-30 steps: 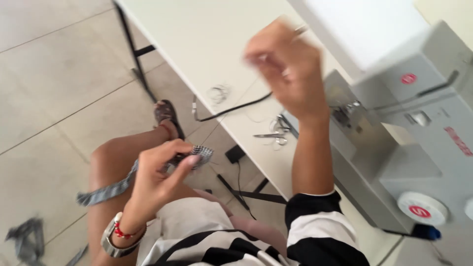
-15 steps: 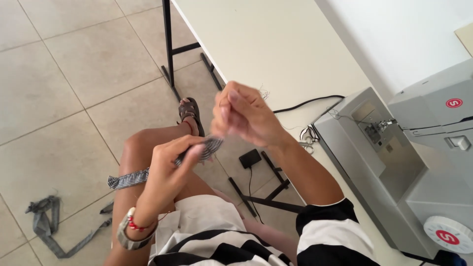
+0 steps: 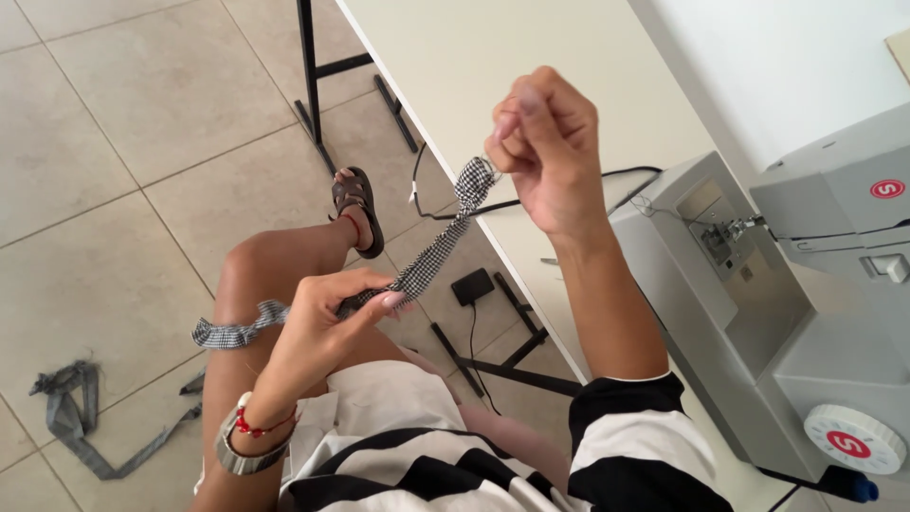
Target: Gathering a strip of checkered fabric by pulling a thread and trimming excess with scissors
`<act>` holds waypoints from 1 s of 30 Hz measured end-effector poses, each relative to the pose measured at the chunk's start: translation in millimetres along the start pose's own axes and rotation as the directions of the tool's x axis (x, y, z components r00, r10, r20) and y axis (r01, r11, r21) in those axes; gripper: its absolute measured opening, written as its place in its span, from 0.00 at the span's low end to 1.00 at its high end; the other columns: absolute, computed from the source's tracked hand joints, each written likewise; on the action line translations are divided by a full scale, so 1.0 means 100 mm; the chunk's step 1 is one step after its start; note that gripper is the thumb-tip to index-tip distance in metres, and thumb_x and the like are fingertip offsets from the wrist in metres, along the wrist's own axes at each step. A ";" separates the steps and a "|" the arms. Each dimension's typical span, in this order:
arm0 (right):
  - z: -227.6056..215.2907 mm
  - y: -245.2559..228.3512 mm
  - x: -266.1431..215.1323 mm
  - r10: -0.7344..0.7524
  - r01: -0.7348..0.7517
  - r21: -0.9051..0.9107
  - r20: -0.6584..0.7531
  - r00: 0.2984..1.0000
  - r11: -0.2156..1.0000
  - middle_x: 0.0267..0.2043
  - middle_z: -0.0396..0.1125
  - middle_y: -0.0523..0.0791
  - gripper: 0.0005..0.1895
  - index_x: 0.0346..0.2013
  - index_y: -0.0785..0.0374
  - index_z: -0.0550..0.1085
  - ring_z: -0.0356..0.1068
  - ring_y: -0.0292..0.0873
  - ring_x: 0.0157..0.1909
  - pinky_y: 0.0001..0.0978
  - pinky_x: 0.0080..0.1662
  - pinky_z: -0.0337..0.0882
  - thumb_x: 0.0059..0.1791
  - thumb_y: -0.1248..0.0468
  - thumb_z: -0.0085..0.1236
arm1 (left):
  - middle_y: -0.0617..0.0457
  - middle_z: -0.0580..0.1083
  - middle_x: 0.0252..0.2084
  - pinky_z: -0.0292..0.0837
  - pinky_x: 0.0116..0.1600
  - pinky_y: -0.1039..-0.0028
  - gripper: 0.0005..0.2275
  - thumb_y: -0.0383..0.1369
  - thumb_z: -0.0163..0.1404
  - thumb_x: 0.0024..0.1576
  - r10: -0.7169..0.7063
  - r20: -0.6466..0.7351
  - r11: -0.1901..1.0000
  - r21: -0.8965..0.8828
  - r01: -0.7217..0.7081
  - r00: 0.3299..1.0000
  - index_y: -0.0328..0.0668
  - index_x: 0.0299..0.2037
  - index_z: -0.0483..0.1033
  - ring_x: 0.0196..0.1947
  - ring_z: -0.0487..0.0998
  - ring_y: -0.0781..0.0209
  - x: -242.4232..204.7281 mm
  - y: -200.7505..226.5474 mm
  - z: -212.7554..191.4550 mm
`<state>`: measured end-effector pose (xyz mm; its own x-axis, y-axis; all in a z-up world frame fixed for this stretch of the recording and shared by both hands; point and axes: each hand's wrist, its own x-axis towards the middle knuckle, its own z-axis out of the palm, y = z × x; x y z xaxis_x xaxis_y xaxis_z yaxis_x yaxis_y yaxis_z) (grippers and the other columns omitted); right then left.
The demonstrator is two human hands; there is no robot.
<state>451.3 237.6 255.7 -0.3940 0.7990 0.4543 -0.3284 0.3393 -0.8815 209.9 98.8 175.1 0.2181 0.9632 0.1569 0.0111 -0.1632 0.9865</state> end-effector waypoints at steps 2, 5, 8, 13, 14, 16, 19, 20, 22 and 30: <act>0.05 -0.03 0.01 0.072 -0.071 -0.063 -0.001 0.997 0.995 0.24 0.45 0.37 0.16 0.36 0.61 0.70 0.38 0.33 0.25 0.27 0.29 0.46 0.64 0.56 0.50 | 0.58 0.84 0.38 0.69 0.42 0.77 0.17 0.37 0.44 0.70 -0.019 0.144 0.999 0.030 0.015 0.989 0.36 0.41 0.86 0.35 0.76 0.70 0.00 0.00 -0.03; -0.02 -0.05 0.02 0.061 -0.058 -0.071 0.041 0.997 0.996 0.25 0.49 0.37 0.14 0.39 0.59 0.71 0.41 0.32 0.23 0.25 0.28 0.48 0.65 0.56 0.50 | 0.53 0.87 0.41 0.80 0.46 0.76 0.13 0.35 0.48 0.68 0.007 0.175 1.000 0.021 -0.011 0.984 0.36 0.42 0.85 0.39 0.86 0.66 -0.01 -0.01 -0.09; -0.17 0.01 0.01 0.024 -0.022 -0.107 0.012 1.000 0.994 0.23 0.53 0.36 0.14 0.38 0.56 0.72 0.46 0.31 0.21 0.23 0.25 0.50 0.65 0.55 0.53 | 0.55 0.86 0.37 0.76 0.41 0.77 0.09 0.33 0.54 0.65 0.033 0.134 0.993 0.110 -0.048 0.990 0.39 0.43 0.88 0.34 0.82 0.68 -0.06 -0.10 -0.09; -0.38 -0.11 0.03 -0.083 0.066 -0.135 -0.119 0.989 0.989 0.28 0.60 0.34 0.12 0.40 0.54 0.72 0.48 0.28 0.23 0.20 0.24 0.53 0.64 0.54 0.58 | 0.60 0.87 0.36 0.71 0.40 0.81 0.12 0.35 0.51 0.67 -0.018 0.141 0.990 0.140 -0.002 0.990 0.44 0.38 0.89 0.33 0.80 0.72 -0.11 -0.06 -0.17; -0.40 -0.10 0.01 -0.066 0.054 -0.108 -0.111 0.992 0.993 0.29 0.62 0.34 0.11 0.39 0.55 0.71 0.48 0.28 0.24 0.20 0.25 0.54 0.64 0.58 0.57 | 0.59 0.87 0.38 0.71 0.40 0.82 0.12 0.34 0.50 0.67 -0.041 0.145 0.994 0.104 0.026 0.989 0.42 0.39 0.89 0.34 0.81 0.73 -0.13 -0.06 -0.17; -0.41 -0.12 0.03 -0.047 0.037 -0.093 -0.103 0.994 0.995 0.27 0.59 0.35 0.11 0.38 0.55 0.71 0.47 0.29 0.24 0.21 0.25 0.53 0.64 0.58 0.57 | 0.56 0.87 0.44 0.77 0.45 0.79 0.11 0.35 0.52 0.66 -0.025 0.164 0.988 0.154 -0.001 0.986 0.40 0.47 0.86 0.40 0.85 0.69 -0.15 -0.12 -0.24; -0.39 -0.20 0.05 -0.024 0.013 -0.092 -0.126 0.992 0.996 0.27 0.58 0.35 0.13 0.37 0.54 0.70 0.45 0.29 0.24 0.21 0.26 0.51 0.64 0.57 0.56 | 0.55 0.87 0.46 0.81 0.46 0.77 0.11 0.33 0.55 0.63 0.009 0.158 0.975 0.218 -0.044 0.987 0.38 0.51 0.86 0.42 0.87 0.65 -0.20 -0.16 -0.32; -0.37 -0.22 0.03 -0.002 -0.013 -0.099 -0.157 0.988 0.995 0.28 0.60 0.35 0.13 0.36 0.54 0.69 0.43 0.28 0.24 0.21 0.26 0.50 0.64 0.57 0.56 | 0.55 0.88 0.41 0.79 0.42 0.77 0.09 0.31 0.56 0.63 0.013 0.126 0.974 0.223 -0.041 0.992 0.38 0.45 0.88 0.37 0.85 0.66 -0.24 -0.16 -0.33; -0.49 -0.19 0.01 -0.062 0.031 -0.155 -0.199 0.978 0.987 0.29 0.61 0.36 0.12 0.39 0.55 0.72 0.48 0.29 0.25 0.22 0.26 0.51 0.63 0.55 0.59 | 0.55 0.88 0.40 0.81 0.43 0.77 0.08 0.31 0.57 0.62 0.012 0.103 0.971 0.236 -0.036 0.995 0.38 0.44 0.88 0.39 0.86 0.64 -0.28 -0.16 -0.35; -0.60 -0.22 0.00 -0.043 0.017 -0.101 -0.259 0.965 0.995 0.30 0.64 0.36 0.10 0.41 0.51 0.76 0.51 0.30 0.26 0.19 0.29 0.54 0.62 0.53 0.65 | 0.57 0.85 0.35 0.75 0.38 0.77 0.17 0.40 0.44 0.69 -0.106 0.170 0.971 0.228 0.066 0.980 0.39 0.43 0.84 0.33 0.83 0.67 -0.34 -0.18 -0.49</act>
<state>510.3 260.3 267.6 -0.1436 0.8851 0.4428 -0.2463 0.4014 -0.8822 154.0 79.3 154.4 0.3782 0.9248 0.0413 0.2475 -0.1440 0.9581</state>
